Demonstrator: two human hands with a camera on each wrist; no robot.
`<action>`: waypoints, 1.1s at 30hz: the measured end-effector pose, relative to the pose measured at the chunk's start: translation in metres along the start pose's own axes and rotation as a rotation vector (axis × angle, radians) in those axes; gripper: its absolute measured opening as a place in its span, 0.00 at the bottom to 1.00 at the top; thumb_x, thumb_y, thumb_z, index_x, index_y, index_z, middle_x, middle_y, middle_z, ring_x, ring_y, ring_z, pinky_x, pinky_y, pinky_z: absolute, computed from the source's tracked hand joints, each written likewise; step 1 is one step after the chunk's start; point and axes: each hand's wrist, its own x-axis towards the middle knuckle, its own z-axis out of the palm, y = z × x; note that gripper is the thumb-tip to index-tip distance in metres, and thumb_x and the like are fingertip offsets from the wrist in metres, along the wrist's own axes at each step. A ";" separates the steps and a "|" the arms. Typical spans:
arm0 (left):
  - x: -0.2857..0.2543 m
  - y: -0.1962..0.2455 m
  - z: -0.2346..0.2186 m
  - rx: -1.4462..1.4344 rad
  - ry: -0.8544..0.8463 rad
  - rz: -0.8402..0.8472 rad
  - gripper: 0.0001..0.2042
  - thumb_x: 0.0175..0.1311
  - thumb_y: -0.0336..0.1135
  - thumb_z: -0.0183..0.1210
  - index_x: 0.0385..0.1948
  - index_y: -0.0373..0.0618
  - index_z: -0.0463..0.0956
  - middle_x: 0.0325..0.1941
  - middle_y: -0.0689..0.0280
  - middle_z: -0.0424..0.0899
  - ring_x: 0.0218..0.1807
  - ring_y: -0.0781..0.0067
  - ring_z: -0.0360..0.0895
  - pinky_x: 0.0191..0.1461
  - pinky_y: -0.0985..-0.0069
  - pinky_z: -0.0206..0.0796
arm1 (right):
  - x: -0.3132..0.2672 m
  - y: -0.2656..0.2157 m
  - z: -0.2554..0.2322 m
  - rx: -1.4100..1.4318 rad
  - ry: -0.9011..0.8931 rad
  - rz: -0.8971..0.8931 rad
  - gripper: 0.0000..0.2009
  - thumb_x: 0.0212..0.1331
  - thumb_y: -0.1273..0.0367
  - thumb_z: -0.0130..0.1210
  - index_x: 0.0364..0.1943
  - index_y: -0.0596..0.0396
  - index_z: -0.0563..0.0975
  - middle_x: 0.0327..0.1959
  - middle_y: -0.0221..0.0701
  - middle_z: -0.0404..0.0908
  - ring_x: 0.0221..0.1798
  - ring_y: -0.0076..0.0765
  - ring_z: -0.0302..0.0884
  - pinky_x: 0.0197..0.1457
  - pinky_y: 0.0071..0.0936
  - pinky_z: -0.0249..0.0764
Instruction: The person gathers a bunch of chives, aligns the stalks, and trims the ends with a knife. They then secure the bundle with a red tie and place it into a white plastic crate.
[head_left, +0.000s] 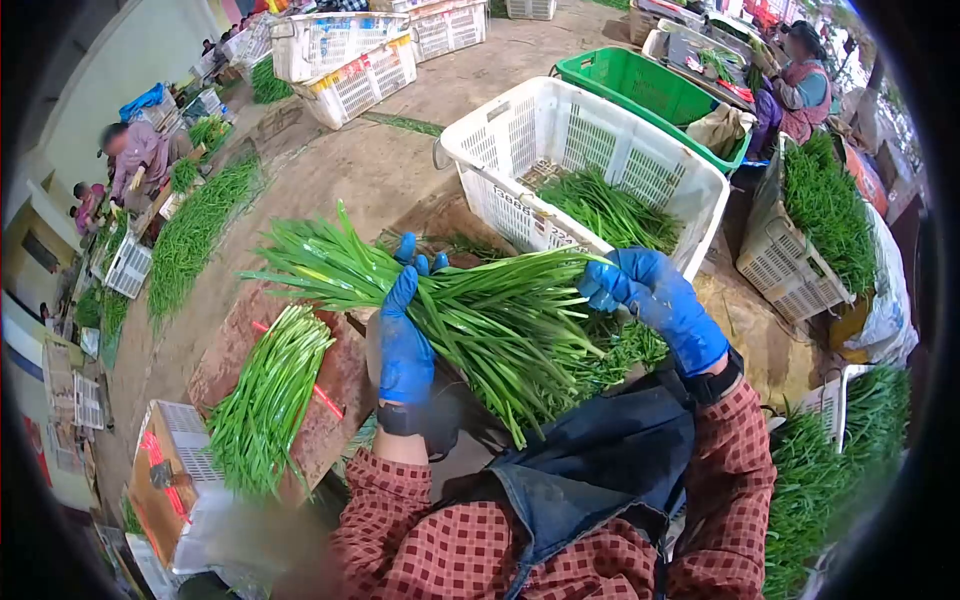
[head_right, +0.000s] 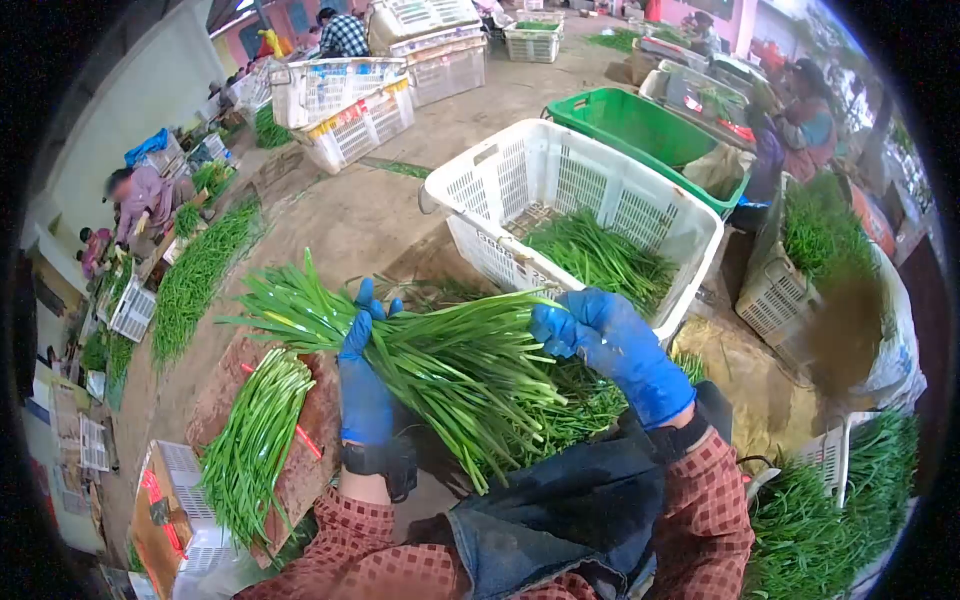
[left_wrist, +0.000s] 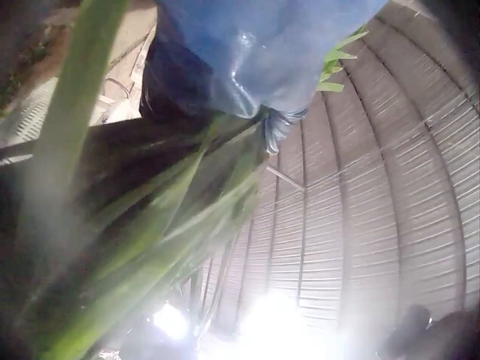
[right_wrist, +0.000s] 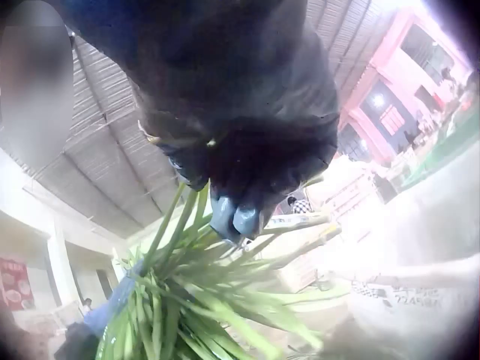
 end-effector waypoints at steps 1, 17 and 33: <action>0.003 -0.003 -0.004 -0.039 0.027 -0.022 0.19 0.61 0.33 0.58 0.54 0.42 0.71 0.44 0.69 0.79 0.51 0.67 0.75 0.58 0.67 0.66 | 0.003 -0.002 0.001 0.103 -0.005 0.114 0.16 0.59 0.59 0.58 0.32 0.61 0.80 0.25 0.31 0.80 0.26 0.28 0.76 0.31 0.25 0.72; 0.012 0.000 -0.023 -0.080 0.241 -0.116 0.11 0.65 0.41 0.54 0.43 0.47 0.76 0.45 0.67 0.79 0.46 0.71 0.76 0.54 0.69 0.69 | -0.025 0.013 0.007 -0.060 0.265 0.126 0.14 0.55 0.68 0.61 0.45 0.56 0.78 0.32 0.27 0.81 0.34 0.19 0.75 0.42 0.19 0.71; 0.005 0.006 -0.014 -0.025 0.226 -0.002 0.09 0.65 0.40 0.53 0.40 0.50 0.78 0.45 0.66 0.81 0.48 0.71 0.76 0.57 0.68 0.67 | -0.007 0.020 0.045 0.200 0.364 0.017 0.12 0.65 0.64 0.52 0.36 0.60 0.78 0.25 0.27 0.79 0.24 0.18 0.70 0.29 0.17 0.67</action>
